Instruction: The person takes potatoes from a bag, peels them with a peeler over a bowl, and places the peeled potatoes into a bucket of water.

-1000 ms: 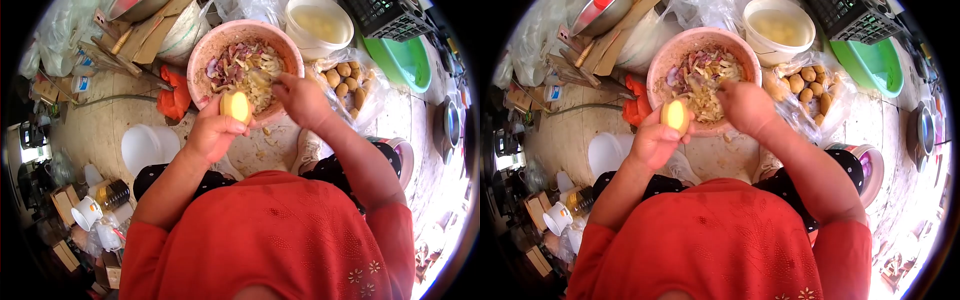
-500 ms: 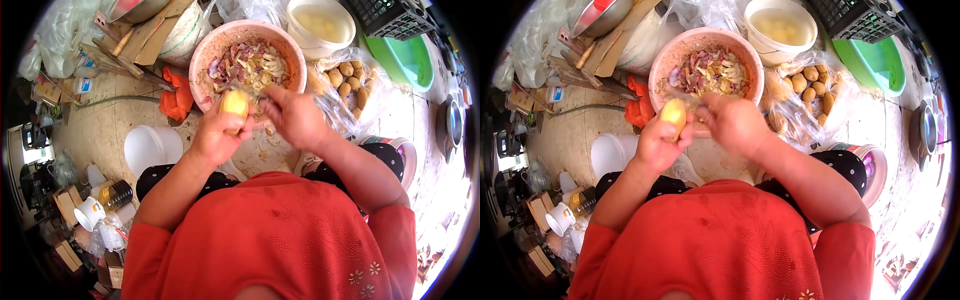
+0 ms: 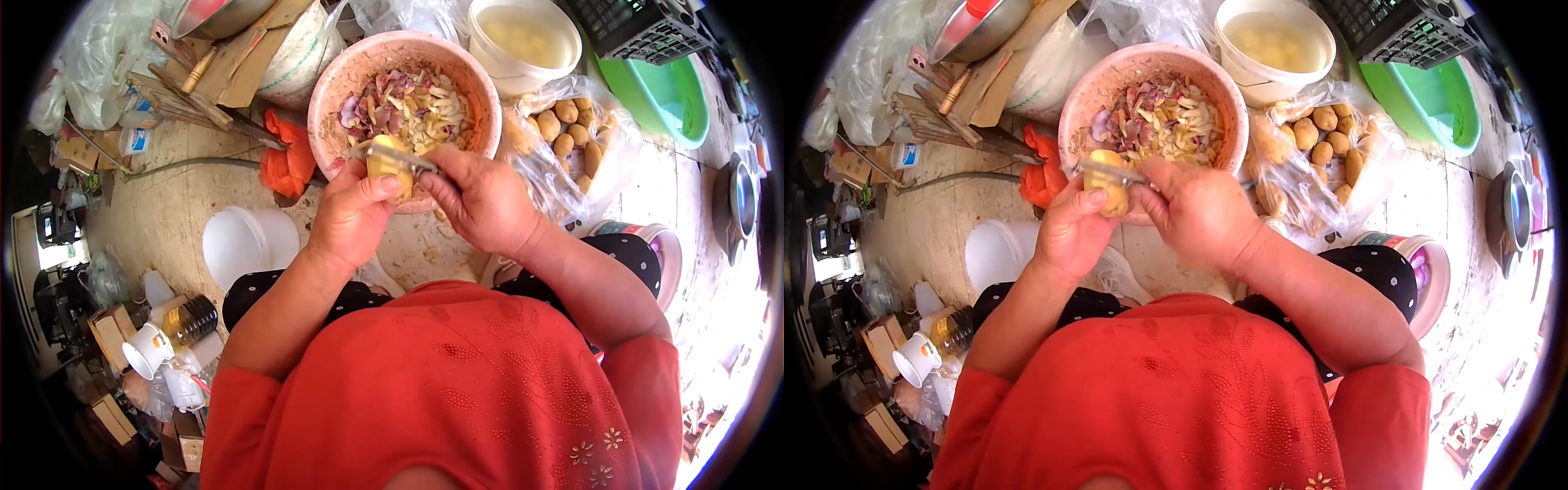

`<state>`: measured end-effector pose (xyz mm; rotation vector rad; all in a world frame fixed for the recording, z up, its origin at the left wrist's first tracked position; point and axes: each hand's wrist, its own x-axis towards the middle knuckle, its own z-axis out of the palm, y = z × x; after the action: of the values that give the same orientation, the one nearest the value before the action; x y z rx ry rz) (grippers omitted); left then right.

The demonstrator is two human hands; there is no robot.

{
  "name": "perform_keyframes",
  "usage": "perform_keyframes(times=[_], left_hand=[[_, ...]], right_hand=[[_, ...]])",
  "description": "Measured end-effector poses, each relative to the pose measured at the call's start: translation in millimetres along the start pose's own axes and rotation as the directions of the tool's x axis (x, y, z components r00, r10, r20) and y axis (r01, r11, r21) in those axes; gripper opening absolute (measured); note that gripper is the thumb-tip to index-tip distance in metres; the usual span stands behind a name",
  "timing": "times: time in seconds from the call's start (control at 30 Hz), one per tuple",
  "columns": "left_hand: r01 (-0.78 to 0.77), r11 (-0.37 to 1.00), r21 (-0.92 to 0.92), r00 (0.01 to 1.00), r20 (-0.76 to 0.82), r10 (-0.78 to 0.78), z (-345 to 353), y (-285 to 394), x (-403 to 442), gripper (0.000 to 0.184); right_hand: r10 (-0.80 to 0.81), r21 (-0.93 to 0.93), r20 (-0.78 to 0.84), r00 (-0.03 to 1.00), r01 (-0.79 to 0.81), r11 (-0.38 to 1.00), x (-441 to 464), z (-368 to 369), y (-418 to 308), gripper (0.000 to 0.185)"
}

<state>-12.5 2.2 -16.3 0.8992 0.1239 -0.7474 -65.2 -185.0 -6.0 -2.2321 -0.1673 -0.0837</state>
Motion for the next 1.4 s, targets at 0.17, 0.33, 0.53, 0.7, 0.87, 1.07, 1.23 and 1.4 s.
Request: perform_keyframes(times=[0.17, 0.33, 0.53, 0.7, 0.87, 1.07, 1.23, 1.4], left_hand=[[-0.03, 0.999, 0.012, 0.966, 0.257, 0.025, 5.6, 4.6, -5.7, 0.049], [0.055, 0.993, -0.102, 0.998, 0.045, -0.05, 9.1, 6.4, -3.7, 0.044], [0.029, 0.998, -0.064, 0.997, 0.078, -0.024, -4.3, -1.4, 0.3, 0.041], [0.045, 0.999, -0.028, 0.998, 0.045, -0.043, -4.9, -4.9, -5.7, 0.045], [0.079, 0.995, -0.059, 0.988, 0.141, -0.07, 8.0, 2.6, -13.0, 0.06], [0.024, 0.976, 0.215, 0.996, -0.089, -0.005, 1.3, -2.1, -6.7, 0.055], [0.045, 0.944, 0.326, 0.991, -0.132, -0.001, 3.7, -3.4, -8.0, 0.043], [0.052, 0.92, 0.389, 0.989, -0.146, 0.006, -3.4, -8.9, -9.6, 0.045]], right_hand=[[0.337, -0.055, 0.083, 0.938, -0.334, 0.941, 16.6, -4.0, 39.4, 0.026], [0.211, 0.127, 0.037, 0.977, -0.214, 0.968, 11.5, -8.2, 7.6, 0.027], [0.025, 0.021, 0.048, 0.999, -0.026, 0.999, -5.6, 9.7, 2.2, 0.025], [0.227, -0.098, 0.092, 0.97, -0.218, 0.971, 9.1, 4.5, 14.0, 0.027], [0.349, -0.073, 0.093, 0.933, -0.343, 0.936, 23.1, -3.3, 36.9, 0.026], [0.146, 0.078, 0.068, 0.987, -0.151, 0.985, 13.1, -5.3, 11.2, 0.024], [0.018, -0.009, 0.095, 0.995, -0.018, 1.0, 2.6, -0.9, 3.3, 0.022], [0.247, -0.144, 0.202, 0.948, -0.221, 0.965, 10.0, 1.7, 18.7, 0.024]])
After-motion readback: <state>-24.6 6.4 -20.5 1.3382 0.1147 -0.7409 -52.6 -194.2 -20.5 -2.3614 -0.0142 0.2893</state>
